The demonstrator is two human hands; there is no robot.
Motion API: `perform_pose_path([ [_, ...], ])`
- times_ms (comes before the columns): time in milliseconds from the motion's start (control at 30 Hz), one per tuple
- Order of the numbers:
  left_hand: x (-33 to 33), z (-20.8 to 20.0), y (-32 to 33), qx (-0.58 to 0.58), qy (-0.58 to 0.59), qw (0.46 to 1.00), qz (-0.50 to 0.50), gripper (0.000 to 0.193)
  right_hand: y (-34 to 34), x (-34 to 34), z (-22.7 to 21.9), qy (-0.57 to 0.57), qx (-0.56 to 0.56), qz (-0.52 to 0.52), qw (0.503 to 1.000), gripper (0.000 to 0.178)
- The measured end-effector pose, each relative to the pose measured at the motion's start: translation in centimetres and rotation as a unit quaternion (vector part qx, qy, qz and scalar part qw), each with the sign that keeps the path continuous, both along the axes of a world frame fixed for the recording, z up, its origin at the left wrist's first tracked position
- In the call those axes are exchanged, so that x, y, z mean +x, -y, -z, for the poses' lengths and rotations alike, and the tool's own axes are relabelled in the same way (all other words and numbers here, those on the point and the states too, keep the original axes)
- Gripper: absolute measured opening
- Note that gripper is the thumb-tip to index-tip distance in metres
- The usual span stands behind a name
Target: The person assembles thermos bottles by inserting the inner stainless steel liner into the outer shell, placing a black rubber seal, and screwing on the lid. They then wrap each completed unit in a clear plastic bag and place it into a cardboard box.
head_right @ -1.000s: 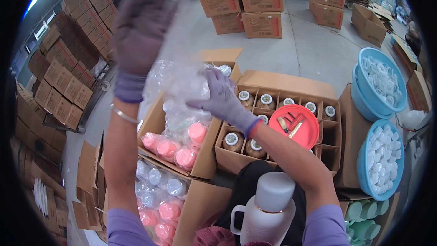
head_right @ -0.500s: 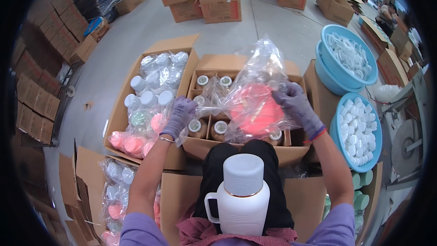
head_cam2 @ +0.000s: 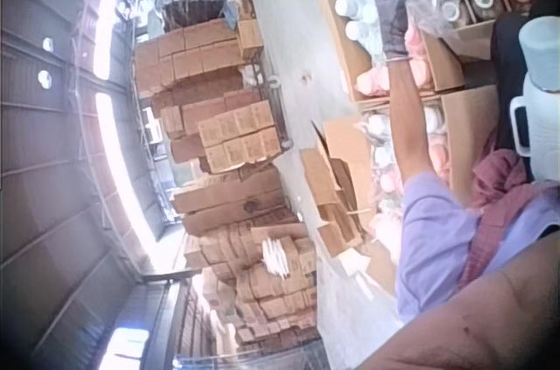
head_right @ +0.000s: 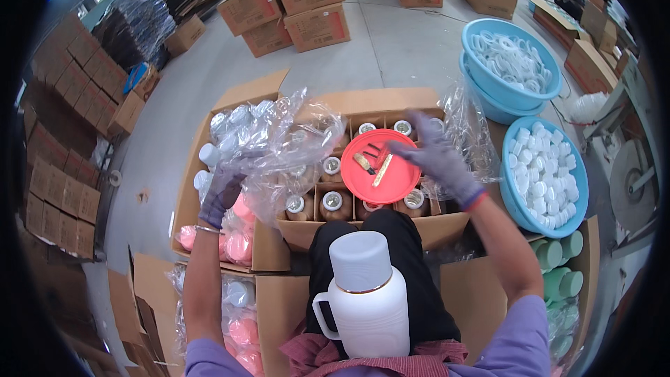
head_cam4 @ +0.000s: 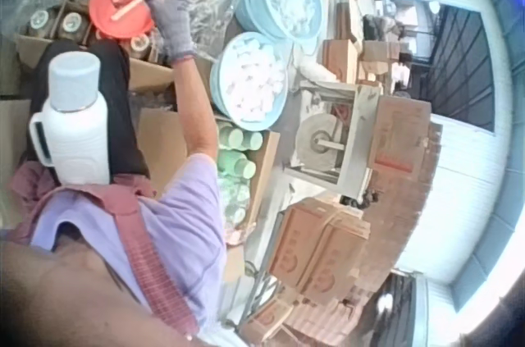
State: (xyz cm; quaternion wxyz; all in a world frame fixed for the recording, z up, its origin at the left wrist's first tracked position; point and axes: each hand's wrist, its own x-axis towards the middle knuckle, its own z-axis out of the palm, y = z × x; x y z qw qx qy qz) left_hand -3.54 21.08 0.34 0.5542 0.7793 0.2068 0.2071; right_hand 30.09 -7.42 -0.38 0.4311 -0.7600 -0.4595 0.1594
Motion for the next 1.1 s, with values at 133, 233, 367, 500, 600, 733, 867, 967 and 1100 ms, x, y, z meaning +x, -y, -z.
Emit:
perform_pose_path([
  [133, -0.9, -1.9, 2.7, 0.128, -0.125, 0.983, 0.030, 0.086, -4.1, -4.6, -0.2, -0.680, -0.020, -0.253, 0.688, 0.057],
  [233, -1.4, -6.3, 7.8, 0.357, -0.278, 0.887, 0.092, 0.101, -7.2, -7.0, 1.7, -0.511, 0.068, -0.151, 0.843, 0.027],
  [367, -3.0, -8.6, 11.1, -0.183, -0.074, 0.973, 0.120, 0.103, -7.5, -9.8, -0.1, -0.344, 0.253, -0.204, 0.881, 0.017],
  [500, 2.8, -2.6, 12.2, 0.161, -0.025, 0.987, 0.014, 0.053, -4.2, -11.8, -2.1, -0.336, 0.168, -0.227, 0.899, 0.015],
  [600, 4.6, 3.5, 9.8, 0.351, -0.001, 0.923, -0.158, 0.033, -0.1, -8.9, 0.0, -0.266, 0.218, -0.141, 0.928, 0.013],
  [733, 4.2, 6.2, 15.9, -0.248, 0.191, 0.945, -0.093, 0.035, 6.1, -5.1, 6.4, 0.121, 0.098, 0.043, 0.987, 0.009],
  [867, -1.9, 5.8, 24.8, -0.161, 0.085, 0.980, -0.079, 0.046, 12.6, -13.0, 4.3, -0.021, 0.285, 0.054, 0.957, 0.008],
  [967, -6.2, 7.7, 29.9, -0.081, 0.056, 0.985, -0.139, 0.044, 18.8, -17.4, 4.6, 0.025, 0.217, -0.054, 0.974, 0.014],
  [1100, -12.7, 7.4, 37.0, -0.066, -0.018, 0.986, -0.151, 0.039, 27.7, -21.1, 10.2, 0.195, 0.038, -0.234, 0.952, 0.019],
])
